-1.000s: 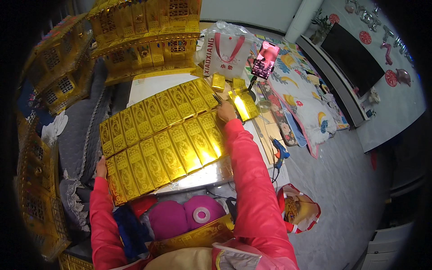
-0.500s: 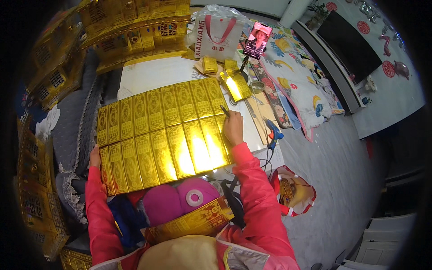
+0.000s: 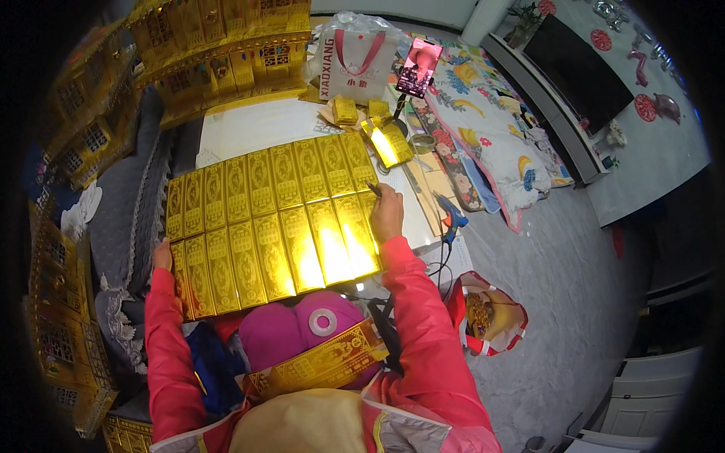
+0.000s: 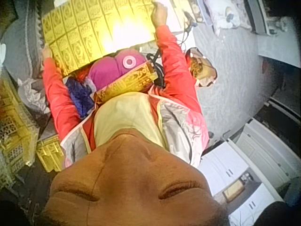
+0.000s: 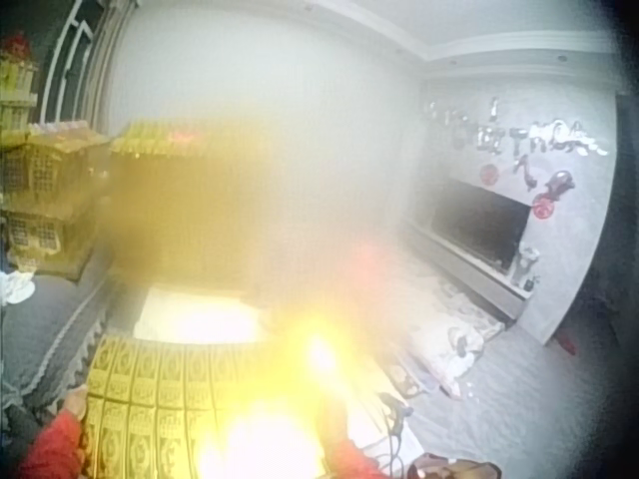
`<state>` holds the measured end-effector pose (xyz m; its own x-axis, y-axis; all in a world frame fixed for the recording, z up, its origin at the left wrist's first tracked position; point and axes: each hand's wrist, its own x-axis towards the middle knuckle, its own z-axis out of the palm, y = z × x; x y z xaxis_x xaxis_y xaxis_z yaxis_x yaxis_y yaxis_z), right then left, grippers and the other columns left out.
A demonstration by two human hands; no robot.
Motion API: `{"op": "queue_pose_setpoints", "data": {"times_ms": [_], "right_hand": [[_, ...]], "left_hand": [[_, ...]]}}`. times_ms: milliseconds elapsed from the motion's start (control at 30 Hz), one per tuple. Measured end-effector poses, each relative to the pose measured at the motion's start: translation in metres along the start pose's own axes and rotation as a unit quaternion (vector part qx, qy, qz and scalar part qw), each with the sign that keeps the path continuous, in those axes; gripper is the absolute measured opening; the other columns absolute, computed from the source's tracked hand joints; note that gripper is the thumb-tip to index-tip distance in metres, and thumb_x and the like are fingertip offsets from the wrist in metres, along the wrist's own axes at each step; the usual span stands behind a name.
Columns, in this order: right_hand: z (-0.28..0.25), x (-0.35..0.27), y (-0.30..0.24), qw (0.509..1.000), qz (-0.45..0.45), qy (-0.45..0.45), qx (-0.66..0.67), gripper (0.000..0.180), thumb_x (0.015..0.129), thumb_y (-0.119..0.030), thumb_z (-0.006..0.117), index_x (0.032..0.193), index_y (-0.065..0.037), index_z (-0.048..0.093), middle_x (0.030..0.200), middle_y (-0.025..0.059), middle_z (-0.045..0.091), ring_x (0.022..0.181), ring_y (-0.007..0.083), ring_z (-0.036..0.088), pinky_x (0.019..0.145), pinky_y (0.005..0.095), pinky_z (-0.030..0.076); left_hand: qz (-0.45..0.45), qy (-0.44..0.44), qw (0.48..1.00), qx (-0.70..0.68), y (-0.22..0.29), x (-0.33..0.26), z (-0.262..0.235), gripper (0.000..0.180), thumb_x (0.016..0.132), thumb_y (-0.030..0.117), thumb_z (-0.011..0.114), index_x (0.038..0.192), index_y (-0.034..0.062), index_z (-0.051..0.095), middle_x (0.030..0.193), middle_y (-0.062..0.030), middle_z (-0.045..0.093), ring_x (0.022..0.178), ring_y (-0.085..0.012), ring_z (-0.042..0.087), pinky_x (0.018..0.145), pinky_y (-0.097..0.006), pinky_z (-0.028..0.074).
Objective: The person folds and tapes gold-colored paper sheets into rectangular blocks, then arranges them in rows on a white table. The person uses clear tape to secure the folded edges and aligns the blocks into a larger assembly.
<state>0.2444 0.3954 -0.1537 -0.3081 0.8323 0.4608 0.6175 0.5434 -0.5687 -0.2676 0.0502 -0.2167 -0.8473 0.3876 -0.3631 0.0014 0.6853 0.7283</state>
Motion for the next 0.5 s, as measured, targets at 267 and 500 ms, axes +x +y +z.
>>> {"op": "queue_pose_setpoints", "data": {"times_ms": [267,500], "right_hand": [[0.0,-0.005,-0.002,1.0,0.011,0.014,-0.009,0.033,0.079,0.009,0.052,0.11,0.001,0.061,0.102,0.0188,0.065,0.092,0.0392,0.055,0.084,0.0437,0.045],[0.0,-0.005,0.003,1.0,0.0,0.029,-0.005,0.035,0.078,0.01,0.051,0.11,0.001,0.061,0.099,0.0191,0.065,0.092,0.0396,0.054,0.084,0.0445,0.045]], "left_hand": [[0.051,0.025,0.996,-0.074,-0.019,0.018,0.006,0.057,0.101,0.044,0.047,0.142,0.0038,0.048,0.148,-0.0152,0.043,0.132,-0.0343,0.044,0.105,-0.044,0.039],[0.031,0.015,0.996,-0.086,-0.01,0.007,0.007,0.05,0.103,0.035,0.045,0.142,0.0045,0.047,0.149,-0.0143,0.042,0.133,-0.0338,0.043,0.107,-0.044,0.039]]}}
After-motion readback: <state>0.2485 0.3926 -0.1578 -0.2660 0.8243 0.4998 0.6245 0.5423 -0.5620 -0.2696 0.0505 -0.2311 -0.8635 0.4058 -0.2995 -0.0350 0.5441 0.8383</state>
